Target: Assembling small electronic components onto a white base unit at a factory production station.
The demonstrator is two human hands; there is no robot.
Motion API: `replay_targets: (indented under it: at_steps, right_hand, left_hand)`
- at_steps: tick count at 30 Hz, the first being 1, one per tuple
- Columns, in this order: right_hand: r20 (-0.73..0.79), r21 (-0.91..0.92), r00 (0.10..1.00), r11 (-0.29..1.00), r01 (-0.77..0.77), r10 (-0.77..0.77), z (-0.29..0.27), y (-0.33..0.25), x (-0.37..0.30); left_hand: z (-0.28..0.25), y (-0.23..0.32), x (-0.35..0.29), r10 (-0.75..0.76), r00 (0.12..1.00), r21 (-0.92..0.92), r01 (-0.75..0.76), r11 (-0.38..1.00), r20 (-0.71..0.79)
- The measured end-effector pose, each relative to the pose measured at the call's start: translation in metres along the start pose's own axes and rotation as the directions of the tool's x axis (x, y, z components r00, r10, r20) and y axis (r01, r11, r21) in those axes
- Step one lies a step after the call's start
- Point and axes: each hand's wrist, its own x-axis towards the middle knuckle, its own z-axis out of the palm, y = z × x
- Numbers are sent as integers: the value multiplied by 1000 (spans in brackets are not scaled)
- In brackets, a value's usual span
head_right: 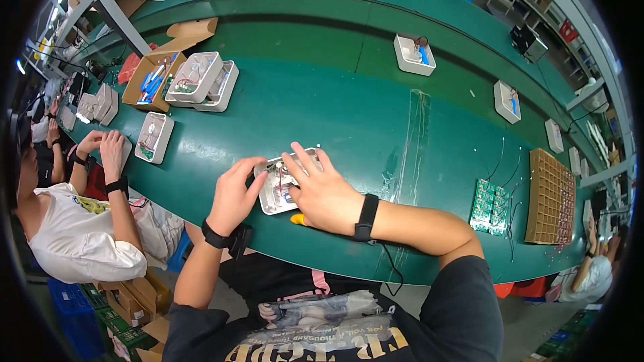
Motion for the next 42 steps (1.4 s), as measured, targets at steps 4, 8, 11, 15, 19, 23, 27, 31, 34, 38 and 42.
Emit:
replay_targets:
  at_steps: [4, 8, 11, 15, 19, 23, 27, 31, 34, 38, 42]
  right_hand:
    - [-5, 89, 996, 992, -89, 90, 12, -8, 10]
    - [19, 244, 995, 964, -103, 101, 13, -3, 12]
    - [-28, 316, 997, 946, -66, 79, 1, 13, 14]
    - [81, 502, 987, 850, -158, 136, -36, 45, 19]
    - [239, 509, 946, 801, -316, 221, -47, 81, 25]
    - [171, 337, 966, 910, -242, 194, -14, 107, 19]
    - [-101, 276, 994, 959, 70, -44, -14, 90, 26]
    - [-214, 303, 962, 925, 229, -168, -2, 76, 31]
    - [-218, 328, 956, 907, 262, -197, 8, 78, 33]
    - [-243, 319, 947, 905, 280, -208, 15, 78, 32]
    - [-292, 277, 938, 922, 272, -189, 15, 72, 33]
  left_hand:
    - [3, 0, -5, -22, 999, 42, 24, 999, -37]
    - [3, 2, -4, 35, 997, 104, -28, 994, -67]
    - [6, -6, -6, 24, 998, 101, -18, 995, -55]
    - [3, -4, -1, -15, 999, 9, 15, 1000, -31]
    - [5, 2, -1, -101, 994, -104, 98, 990, -28]
    - [13, -4, 2, -265, 962, -288, 272, 918, 63]
    - [21, -14, -3, -304, 951, -318, 308, 897, 63]
    - [24, -13, -3, -278, 959, -292, 284, 913, 64]
    - [24, -12, 0, -328, 940, -401, 337, 852, 93]
    - [15, 6, -18, -402, 912, -377, 347, 859, -78]
    - [2, 26, -45, -360, 930, -40, 358, 933, -76]
